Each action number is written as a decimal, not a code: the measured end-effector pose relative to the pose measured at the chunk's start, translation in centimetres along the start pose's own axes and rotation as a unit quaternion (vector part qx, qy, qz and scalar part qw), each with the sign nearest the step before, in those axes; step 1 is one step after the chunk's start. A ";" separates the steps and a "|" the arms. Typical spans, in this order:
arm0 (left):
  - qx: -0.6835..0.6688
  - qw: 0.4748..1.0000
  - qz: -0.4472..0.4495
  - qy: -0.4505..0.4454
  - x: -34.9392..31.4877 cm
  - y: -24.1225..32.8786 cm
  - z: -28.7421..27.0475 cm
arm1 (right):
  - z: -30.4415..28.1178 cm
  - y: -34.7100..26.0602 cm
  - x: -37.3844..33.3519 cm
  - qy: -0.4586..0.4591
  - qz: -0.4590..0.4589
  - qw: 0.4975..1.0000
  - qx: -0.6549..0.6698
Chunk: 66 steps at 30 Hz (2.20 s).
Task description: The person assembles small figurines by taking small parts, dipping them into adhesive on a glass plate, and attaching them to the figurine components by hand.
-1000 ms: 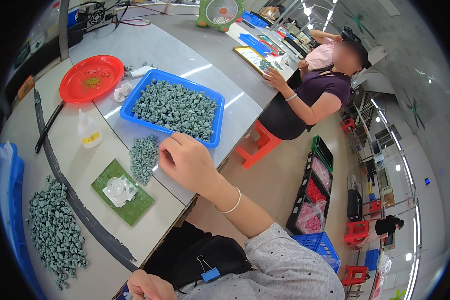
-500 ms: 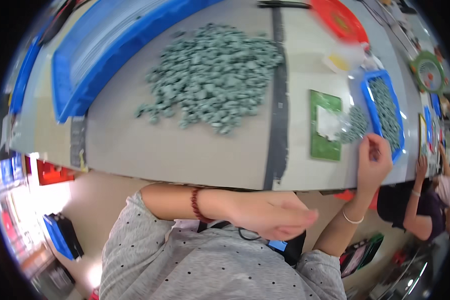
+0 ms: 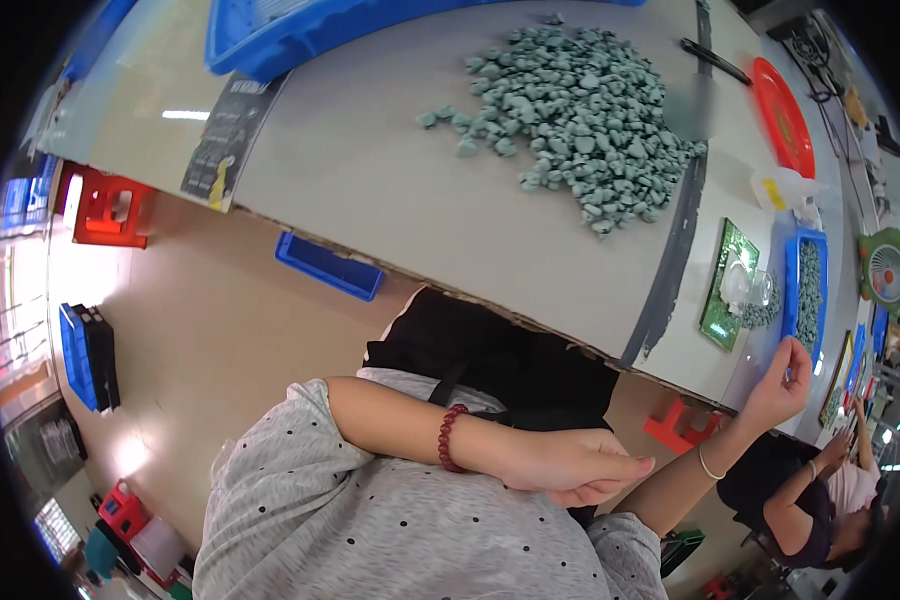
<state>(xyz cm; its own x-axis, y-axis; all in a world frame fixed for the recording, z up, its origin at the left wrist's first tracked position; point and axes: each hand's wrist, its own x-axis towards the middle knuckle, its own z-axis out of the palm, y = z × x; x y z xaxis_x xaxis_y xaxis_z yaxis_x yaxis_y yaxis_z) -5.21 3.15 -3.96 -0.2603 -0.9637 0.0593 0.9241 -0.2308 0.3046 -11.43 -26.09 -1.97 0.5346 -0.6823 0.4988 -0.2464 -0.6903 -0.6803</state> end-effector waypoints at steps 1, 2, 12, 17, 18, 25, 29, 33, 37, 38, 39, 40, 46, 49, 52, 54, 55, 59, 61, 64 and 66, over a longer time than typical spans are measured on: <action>0.000 1.000 0.007 0.003 -0.1 0.1 0.1 | -0.1 0.1 0.2 0.007 -0.002 1.000 -0.005; 0.011 1.000 0.026 0.013 -0.2 0.5 0.4 | -0.1 0.0 0.4 0.016 -0.005 1.000 -0.009; 0.220 0.940 0.211 0.155 -1.2 2.3 1.4 | -1.2 -14.0 -5.9 -0.129 -0.189 0.967 0.111; 0.496 0.816 0.237 0.179 -2.1 4.2 3.8 | -0.3 -18.2 -7.0 -0.212 -0.269 0.933 0.109; 0.514 0.808 0.216 0.189 -2.1 4.4 3.7 | -0.3 -18.3 -6.9 -0.224 -0.271 0.931 0.096; 0.547 0.774 0.224 0.228 -2.0 4.8 4.0 | -1.0 -17.9 -6.8 -0.266 -0.285 0.919 0.052; 0.570 0.748 0.245 0.235 -2.0 4.7 4.1 | -0.9 -17.6 -7.2 -0.260 -0.259 0.925 0.097; 0.565 0.738 0.267 0.254 -2.2 4.0 4.4 | -0.6 -17.6 -7.9 -0.228 -0.211 0.938 0.155; 0.574 0.751 0.243 0.217 -1.7 4.2 4.6 | -1.3 -17.2 -8.3 -0.207 -0.192 0.947 0.155; 0.592 0.734 0.243 0.228 -1.8 4.5 4.5 | -1.3 -17.1 -8.3 -0.216 -0.191 0.944 0.159; 0.609 0.725 0.237 0.218 -1.2 4.7 4.4 | -1.5 -16.5 -8.2 -0.212 -0.180 0.949 0.147; 0.624 0.711 0.229 0.230 -1.4 4.5 4.5 | -1.6 -15.2 -8.2 -0.237 -0.220 0.938 0.126; 0.504 0.705 0.309 0.392 -2.3 3.8 3.7 | 2.0 -15.3 -7.6 -0.183 -0.276 0.913 0.236; 0.466 0.743 0.358 0.321 -1.7 3.0 0.8 | 1.0 -14.9 -8.1 -0.140 -0.302 0.919 0.214; 0.454 0.753 0.339 0.334 -1.7 2.8 0.8 | 0.7 -14.7 -8.7 -0.134 -0.291 0.926 0.198; 0.449 0.752 0.344 0.338 -1.5 2.7 0.9 | 0.7 -14.5 -8.5 -0.135 -0.289 0.927 0.195; 0.455 0.751 0.344 0.331 -1.6 2.7 0.7 | 0.8 -14.4 -8.5 -0.140 -0.295 0.925 0.194; 0.457 0.755 0.325 0.340 -1.8 2.7 0.9 | 1.0 -14.1 -8.7 -0.146 -0.281 0.929 0.193; 0.459 0.753 0.323 0.343 -1.7 2.9 1.1 | 1.0 -14.0 -8.3 -0.171 -0.262 0.922 0.230; 0.468 0.747 0.325 0.342 -1.7 3.1 0.9 | 1.4 -13.5 -8.0 -0.181 -0.252 0.921 0.237; 0.476 0.744 0.325 0.337 -1.9 3.3 0.8 | 1.7 -13.2 -7.5 -0.184 -0.254 0.916 0.249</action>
<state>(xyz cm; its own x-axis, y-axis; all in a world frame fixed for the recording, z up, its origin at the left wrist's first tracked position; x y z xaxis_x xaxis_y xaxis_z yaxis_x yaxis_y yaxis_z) -1.88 4.28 -2.30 0.6517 -0.7524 0.0960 0.0921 0.2041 0.9746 -10.86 -11.42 2.39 0.7369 -0.1119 0.6667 0.4608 -0.6383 -0.6166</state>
